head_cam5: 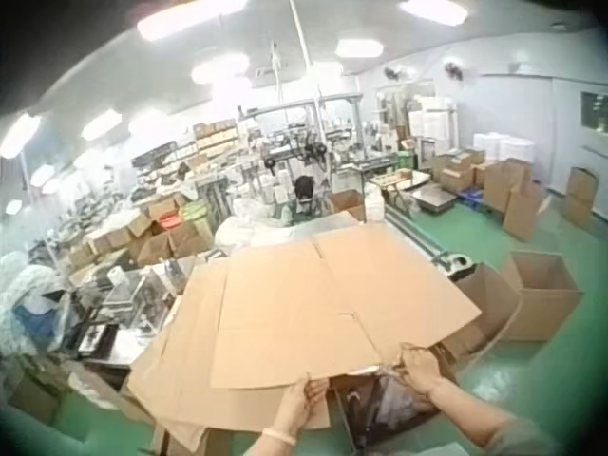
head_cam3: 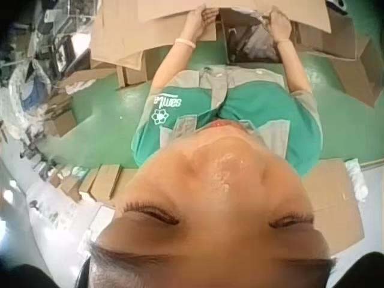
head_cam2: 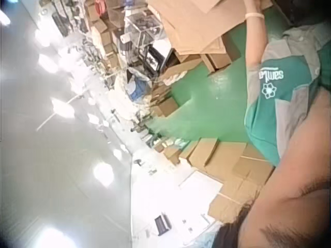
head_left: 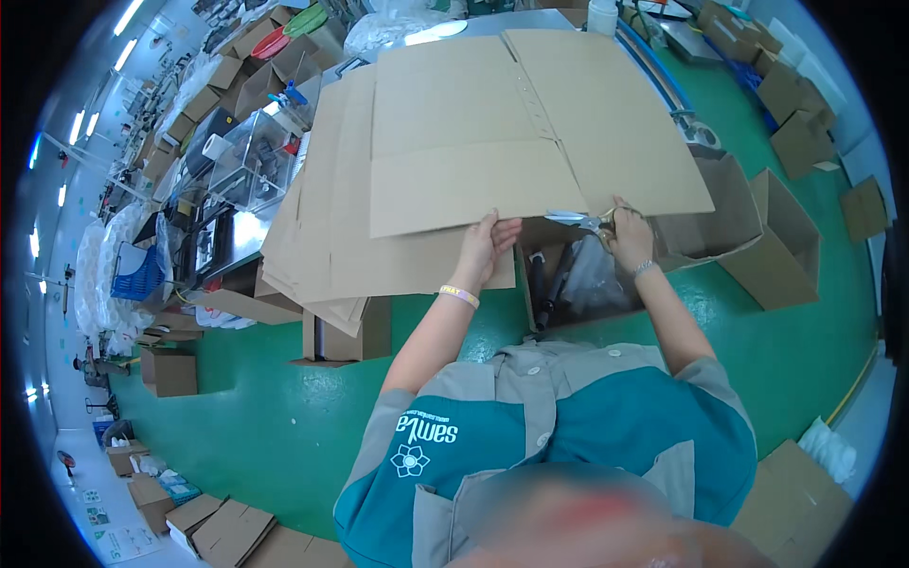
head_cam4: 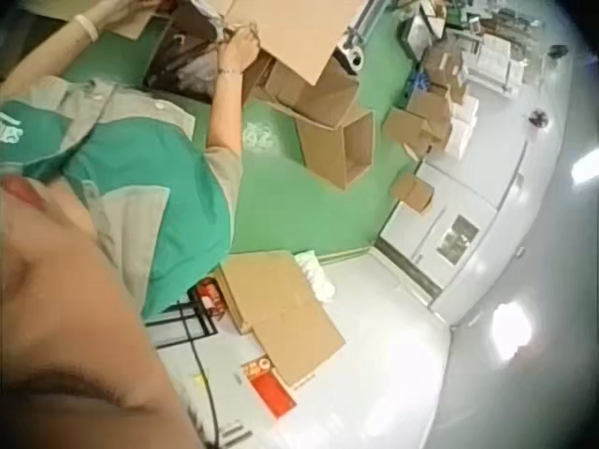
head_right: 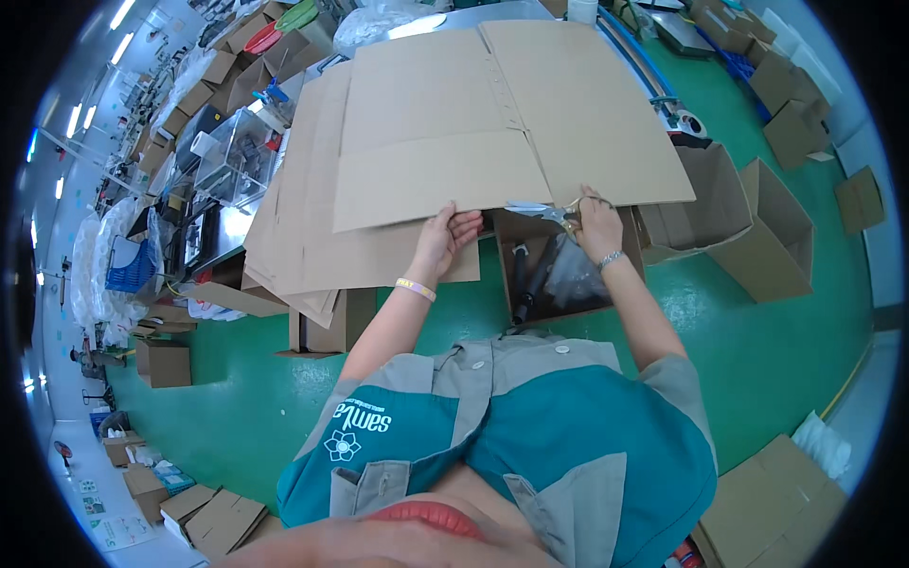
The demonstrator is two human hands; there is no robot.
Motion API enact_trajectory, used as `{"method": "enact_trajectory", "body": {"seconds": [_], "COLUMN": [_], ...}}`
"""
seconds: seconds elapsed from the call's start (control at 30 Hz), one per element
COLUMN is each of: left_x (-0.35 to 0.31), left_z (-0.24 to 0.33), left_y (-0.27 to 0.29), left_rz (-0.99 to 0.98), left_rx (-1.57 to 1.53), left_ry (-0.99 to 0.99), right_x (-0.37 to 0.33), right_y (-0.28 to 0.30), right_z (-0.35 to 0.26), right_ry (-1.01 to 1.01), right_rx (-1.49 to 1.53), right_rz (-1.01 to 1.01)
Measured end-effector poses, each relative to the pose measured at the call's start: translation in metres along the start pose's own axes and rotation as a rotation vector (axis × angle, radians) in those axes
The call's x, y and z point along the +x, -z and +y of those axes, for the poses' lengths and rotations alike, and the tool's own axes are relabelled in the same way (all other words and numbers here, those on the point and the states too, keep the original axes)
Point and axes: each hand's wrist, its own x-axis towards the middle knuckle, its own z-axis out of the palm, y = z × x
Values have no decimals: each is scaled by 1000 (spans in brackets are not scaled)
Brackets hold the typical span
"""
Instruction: The person cuts cardboard sheets along their edges using scissors and places the trimmed sheets onto a stack.
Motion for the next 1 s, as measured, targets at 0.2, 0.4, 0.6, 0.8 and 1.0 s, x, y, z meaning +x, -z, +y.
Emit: {"method": "enact_trajectory", "body": {"seconds": [0.2, 0.4, 0.6, 0.8, 1.0], "left_x": [-33, -90, -131, -136, -162], "left_z": [26, 59, 92, 91, 88], "left_y": [7, 42, 35, 40, 71], "left_rz": [85, 118, 154, 178, 342], "left_rx": [-43, 119, 237, 236, 170], "left_ry": [-261, -442, -540, -598, -694], "right_x": [27, 30, 39, 46, 73], "right_y": [31, 94, 125, 124, 154], "right_z": [-5, -44, -65, -64, 2], "right_ry": [114, 120, 46, 121, -200], "right_rx": [161, 479, 764, 657, 705], "right_rz": [-2, -66, -76, 368, 1003]}}
